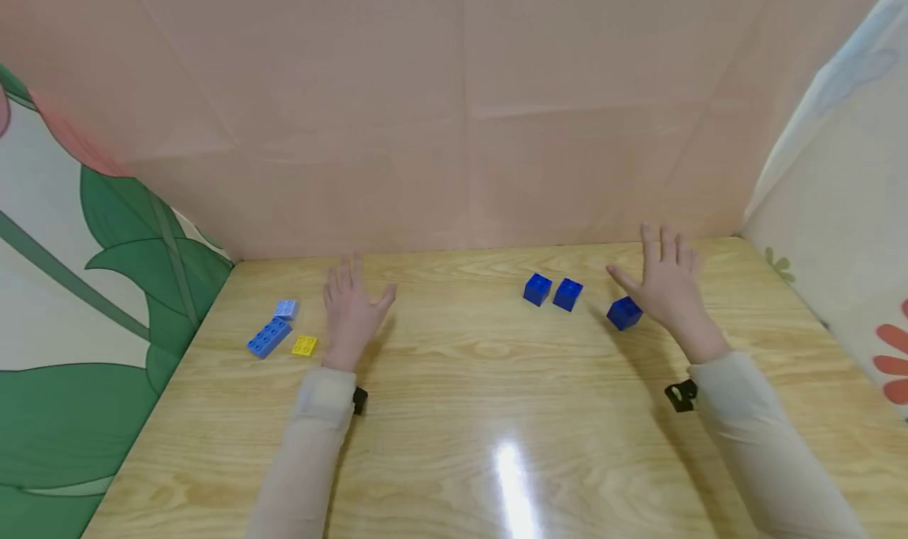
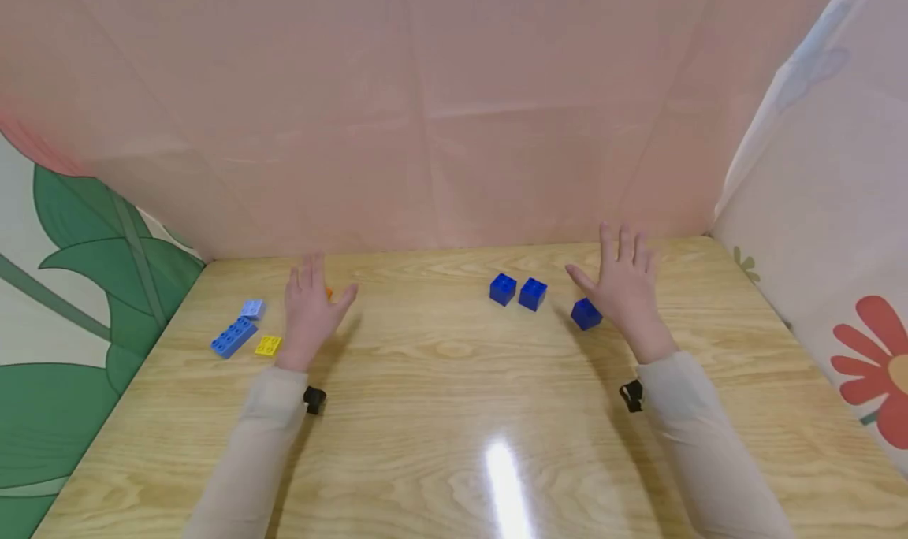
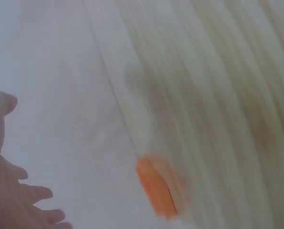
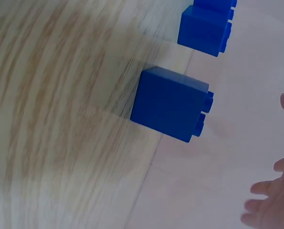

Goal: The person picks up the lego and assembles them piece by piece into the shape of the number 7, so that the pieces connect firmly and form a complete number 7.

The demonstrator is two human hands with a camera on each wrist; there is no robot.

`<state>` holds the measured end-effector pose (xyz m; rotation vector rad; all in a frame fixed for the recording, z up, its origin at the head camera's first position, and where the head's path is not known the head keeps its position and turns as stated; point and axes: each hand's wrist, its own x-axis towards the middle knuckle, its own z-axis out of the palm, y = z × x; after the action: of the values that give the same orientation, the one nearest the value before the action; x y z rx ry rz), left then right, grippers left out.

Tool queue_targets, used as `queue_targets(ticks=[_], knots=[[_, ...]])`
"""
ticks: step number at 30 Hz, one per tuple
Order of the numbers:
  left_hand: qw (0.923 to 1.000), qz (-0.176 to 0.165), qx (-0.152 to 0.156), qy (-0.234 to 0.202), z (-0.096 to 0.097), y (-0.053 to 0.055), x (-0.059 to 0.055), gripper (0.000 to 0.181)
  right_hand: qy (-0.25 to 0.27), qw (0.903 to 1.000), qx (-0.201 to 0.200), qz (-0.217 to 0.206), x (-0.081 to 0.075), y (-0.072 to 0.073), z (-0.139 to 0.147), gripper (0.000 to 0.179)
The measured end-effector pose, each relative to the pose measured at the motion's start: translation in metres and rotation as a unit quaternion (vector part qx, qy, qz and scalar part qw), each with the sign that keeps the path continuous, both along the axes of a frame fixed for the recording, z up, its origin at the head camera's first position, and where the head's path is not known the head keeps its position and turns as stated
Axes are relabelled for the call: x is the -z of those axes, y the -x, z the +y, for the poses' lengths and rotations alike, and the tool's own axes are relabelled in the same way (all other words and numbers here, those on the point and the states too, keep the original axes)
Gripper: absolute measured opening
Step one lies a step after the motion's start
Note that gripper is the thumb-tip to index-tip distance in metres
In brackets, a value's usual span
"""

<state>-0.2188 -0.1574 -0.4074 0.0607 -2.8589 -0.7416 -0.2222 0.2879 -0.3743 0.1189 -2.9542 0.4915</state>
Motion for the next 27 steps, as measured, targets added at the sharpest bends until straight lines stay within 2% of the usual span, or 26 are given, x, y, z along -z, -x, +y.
queue_targets(ticks=[2,4,7,9,13,19,25,27], knots=[[0.9988,0.008,0.015,-0.045,0.010,0.002,0.000,0.083,0.039,0.9992,-0.008,0.000,0.000,0.001,0.000,0.092],[0.9937,0.006,0.034,-0.107,0.020,0.004,0.000,0.078,0.074,0.9971,-0.014,-0.005,0.001,0.003,-0.001,0.090],[0.9803,-0.011,0.058,-0.188,0.039,0.008,0.000,0.070,0.125,0.9919,-0.018,-0.015,-0.001,0.005,-0.004,0.084],[0.9720,-0.028,0.070,-0.222,0.052,0.010,0.000,0.066,0.141,0.9896,-0.022,-0.020,-0.002,0.006,-0.007,0.078],[0.9649,-0.045,0.094,-0.241,0.077,0.015,0.001,0.056,0.170,0.9841,-0.040,-0.033,-0.002,0.007,-0.014,0.065],[0.9514,-0.069,0.144,-0.263,0.111,0.021,0.006,0.047,0.169,0.9816,-0.065,-0.060,0.004,0.010,-0.024,0.055],[0.9343,-0.108,0.151,-0.304,0.138,0.024,0.012,0.045,0.166,0.9792,-0.084,-0.080,0.012,0.014,-0.032,0.048],[0.9312,-0.112,0.151,-0.312,0.146,0.026,0.014,0.043,0.162,0.9783,-0.087,-0.095,0.014,0.015,-0.034,0.049]])
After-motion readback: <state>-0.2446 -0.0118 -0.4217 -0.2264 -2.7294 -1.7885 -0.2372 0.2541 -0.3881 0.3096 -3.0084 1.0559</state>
